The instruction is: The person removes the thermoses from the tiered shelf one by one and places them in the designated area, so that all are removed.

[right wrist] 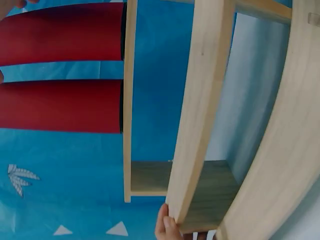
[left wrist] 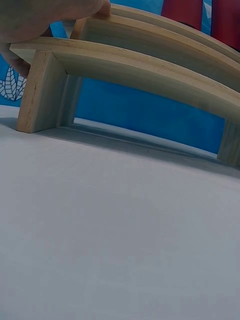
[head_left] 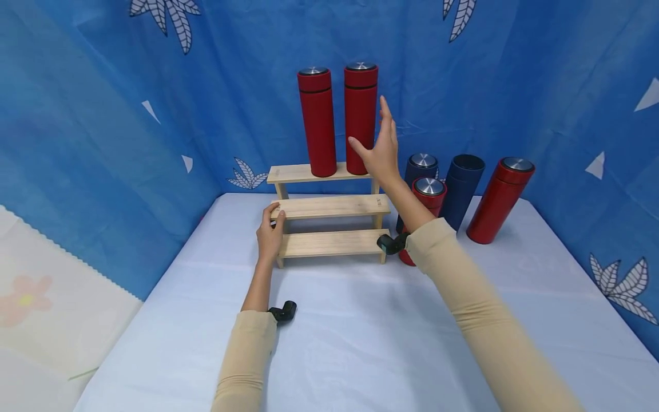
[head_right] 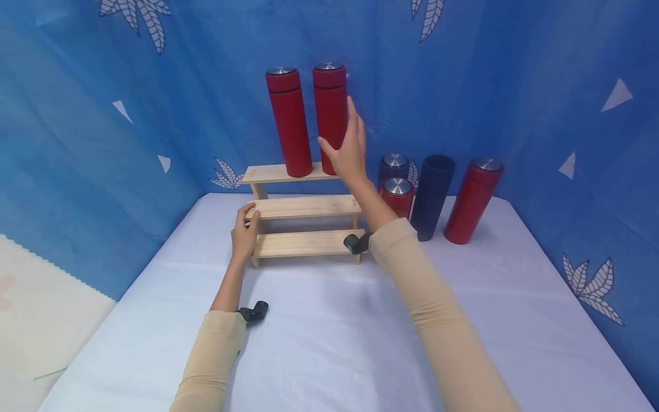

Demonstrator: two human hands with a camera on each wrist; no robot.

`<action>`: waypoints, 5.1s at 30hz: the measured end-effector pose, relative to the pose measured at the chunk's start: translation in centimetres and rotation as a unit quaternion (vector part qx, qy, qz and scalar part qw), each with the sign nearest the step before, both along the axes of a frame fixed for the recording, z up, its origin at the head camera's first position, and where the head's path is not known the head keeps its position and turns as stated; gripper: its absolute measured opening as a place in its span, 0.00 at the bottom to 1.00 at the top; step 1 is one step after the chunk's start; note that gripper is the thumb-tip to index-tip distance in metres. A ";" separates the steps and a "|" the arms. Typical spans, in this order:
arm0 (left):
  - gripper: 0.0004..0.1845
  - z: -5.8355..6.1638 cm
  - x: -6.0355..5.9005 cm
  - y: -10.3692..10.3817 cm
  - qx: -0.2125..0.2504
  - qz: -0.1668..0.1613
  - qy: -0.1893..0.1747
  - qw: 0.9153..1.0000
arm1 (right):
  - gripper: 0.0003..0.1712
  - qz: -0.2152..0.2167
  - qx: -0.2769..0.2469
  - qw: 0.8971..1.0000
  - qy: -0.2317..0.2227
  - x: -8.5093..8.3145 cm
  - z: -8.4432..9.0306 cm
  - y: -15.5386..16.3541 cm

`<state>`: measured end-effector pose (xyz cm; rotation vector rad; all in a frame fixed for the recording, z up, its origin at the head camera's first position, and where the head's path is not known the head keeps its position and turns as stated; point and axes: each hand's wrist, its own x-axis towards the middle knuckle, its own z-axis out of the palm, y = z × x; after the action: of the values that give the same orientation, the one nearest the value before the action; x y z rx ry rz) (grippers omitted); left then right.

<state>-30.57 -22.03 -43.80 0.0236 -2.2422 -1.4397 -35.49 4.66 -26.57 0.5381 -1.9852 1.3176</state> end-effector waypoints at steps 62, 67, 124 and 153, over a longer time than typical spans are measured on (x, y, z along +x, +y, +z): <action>0.25 0.0 0.3 0.3 -0.003 0.005 0.017 1.000 | 0.49 -0.049 -0.021 0.994 0.097 16.1 -4.0 9.7; 0.25 0.1 0.2 0.2 0.004 0.000 0.003 1.000 | 0.51 -0.072 -0.031 0.993 0.091 15.3 -5.9 14.0; 0.25 0.0 0.1 0.3 0.009 0.003 0.002 1.000 | 0.55 -0.077 -0.013 0.993 -0.092 9.7 -19.1 21.6; 0.25 -0.2 0.0 0.1 0.009 -0.003 0.007 1.000 | 0.35 -0.042 0.052 0.982 0.174 11.1 -6.9 5.8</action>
<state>-30.54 -21.88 -43.97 0.0132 -2.2201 -1.4601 -24.37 10.48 -33.47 0.6755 -1.7703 0.9947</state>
